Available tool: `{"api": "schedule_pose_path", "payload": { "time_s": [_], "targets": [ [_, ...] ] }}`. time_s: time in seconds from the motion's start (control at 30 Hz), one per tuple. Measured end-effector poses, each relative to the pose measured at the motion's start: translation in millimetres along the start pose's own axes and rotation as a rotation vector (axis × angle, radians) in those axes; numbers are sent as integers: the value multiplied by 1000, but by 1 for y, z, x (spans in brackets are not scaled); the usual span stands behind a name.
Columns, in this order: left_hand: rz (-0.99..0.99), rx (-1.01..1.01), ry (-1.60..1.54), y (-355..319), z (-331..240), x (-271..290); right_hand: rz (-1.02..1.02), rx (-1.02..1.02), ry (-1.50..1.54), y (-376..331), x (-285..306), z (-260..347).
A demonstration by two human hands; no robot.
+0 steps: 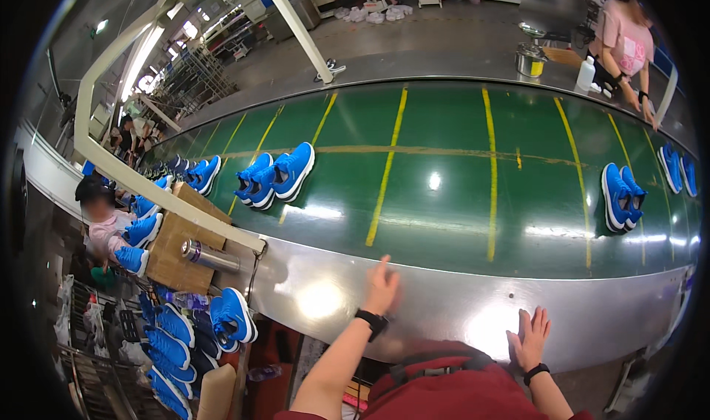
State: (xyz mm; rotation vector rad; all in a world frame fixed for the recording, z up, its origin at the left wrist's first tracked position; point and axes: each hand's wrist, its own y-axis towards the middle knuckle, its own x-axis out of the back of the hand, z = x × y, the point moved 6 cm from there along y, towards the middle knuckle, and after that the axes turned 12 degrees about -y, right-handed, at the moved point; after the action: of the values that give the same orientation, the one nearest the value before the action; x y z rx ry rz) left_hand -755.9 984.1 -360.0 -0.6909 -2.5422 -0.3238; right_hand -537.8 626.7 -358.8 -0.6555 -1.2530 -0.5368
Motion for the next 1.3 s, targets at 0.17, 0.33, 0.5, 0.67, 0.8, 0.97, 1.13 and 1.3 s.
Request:
{"api": "schedule_pose_path", "payload": {
  "time_s": [0.17,0.33,0.5,0.67,0.8,0.97,1.13,1.3],
  "targets": [
    [-219,-117,176,80,54,107,-7,-50,56,-3,-23,50],
    [-290,-152,459,164,93,201,51,-139,-89,3,-34,88],
    [-316,-139,670,231,118,263,89,-149,-142,4,-36,92],
    [-318,33,828,269,155,296,127,-195,-185,4,-45,90],
    [-186,289,738,289,187,311,179,-208,-212,4,-48,89],
    [-127,443,673,297,200,325,206,-210,-218,6,-49,91],
    [-118,183,838,284,181,282,199,-217,-244,5,-51,96],
    [-149,119,791,248,142,246,179,-223,-227,6,-47,104]
  ]
}}
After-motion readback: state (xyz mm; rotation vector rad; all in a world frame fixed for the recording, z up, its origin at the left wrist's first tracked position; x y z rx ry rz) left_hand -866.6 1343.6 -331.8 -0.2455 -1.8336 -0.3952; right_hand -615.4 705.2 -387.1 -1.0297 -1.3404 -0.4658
